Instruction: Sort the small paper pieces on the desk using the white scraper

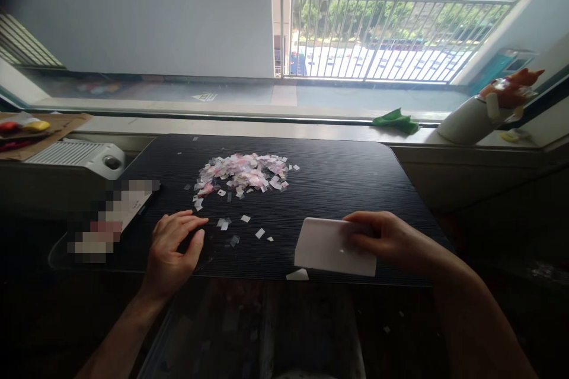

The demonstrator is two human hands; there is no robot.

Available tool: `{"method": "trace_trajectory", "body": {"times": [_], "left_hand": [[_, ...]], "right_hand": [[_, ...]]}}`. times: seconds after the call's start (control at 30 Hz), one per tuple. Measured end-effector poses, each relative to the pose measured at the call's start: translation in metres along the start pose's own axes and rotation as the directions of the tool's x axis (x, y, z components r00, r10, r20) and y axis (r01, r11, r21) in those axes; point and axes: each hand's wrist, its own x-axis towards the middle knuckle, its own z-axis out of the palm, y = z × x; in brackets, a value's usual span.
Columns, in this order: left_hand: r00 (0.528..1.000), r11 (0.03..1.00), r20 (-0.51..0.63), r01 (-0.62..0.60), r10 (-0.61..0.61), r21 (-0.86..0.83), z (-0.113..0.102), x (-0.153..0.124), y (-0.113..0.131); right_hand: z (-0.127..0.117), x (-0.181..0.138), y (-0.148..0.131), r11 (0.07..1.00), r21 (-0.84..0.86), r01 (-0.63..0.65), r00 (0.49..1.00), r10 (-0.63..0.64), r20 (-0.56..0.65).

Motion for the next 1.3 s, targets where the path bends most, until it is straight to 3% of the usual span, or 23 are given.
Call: {"method": "trace_trajectory", "body": {"times": [0.33, 0.57, 1.03, 1.17, 1.23, 1.3], "left_hand": [[1.0, 1.0, 0.005, -0.018, 0.018, 0.01, 0.0, 0.0, 0.0], [1.0, 1.0, 0.002, 0.026, -0.026, -0.003, 0.0, 0.0, 0.0], [1.0, 1.0, 0.003, -0.016, 0.016, 0.013, -0.001, -0.001, 0.0], [1.0, 1.0, 0.007, -0.014, 0.014, 0.02, 0.0, -0.001, 0.001], [1.0, 1.0, 0.007, -0.004, 0.004, 0.021, 0.001, -0.001, 0.002], [1.0, 1.0, 0.0, 0.006, -0.006, 0.024, 0.002, -0.001, 0.002]], "right_hand": [[0.001, 0.005, 0.001, 1.0, -0.012, 0.0, 0.998, 0.001, 0.061], [-0.005, 0.002, 0.012, 0.999, 0.029, -0.026, 1.0, 0.026, 0.0], [-0.001, -0.001, 0.011, 0.999, 0.028, -0.025, 0.997, 0.023, 0.074], [0.01, 0.009, 0.005, 0.997, 0.048, 0.064, 0.991, -0.058, -0.12], [0.022, 0.025, -0.009, 0.985, 0.003, 0.174, 0.957, -0.168, -0.238], [0.037, 0.046, -0.029, 0.949, -0.106, 0.297, 0.912, -0.315, -0.262]]}}
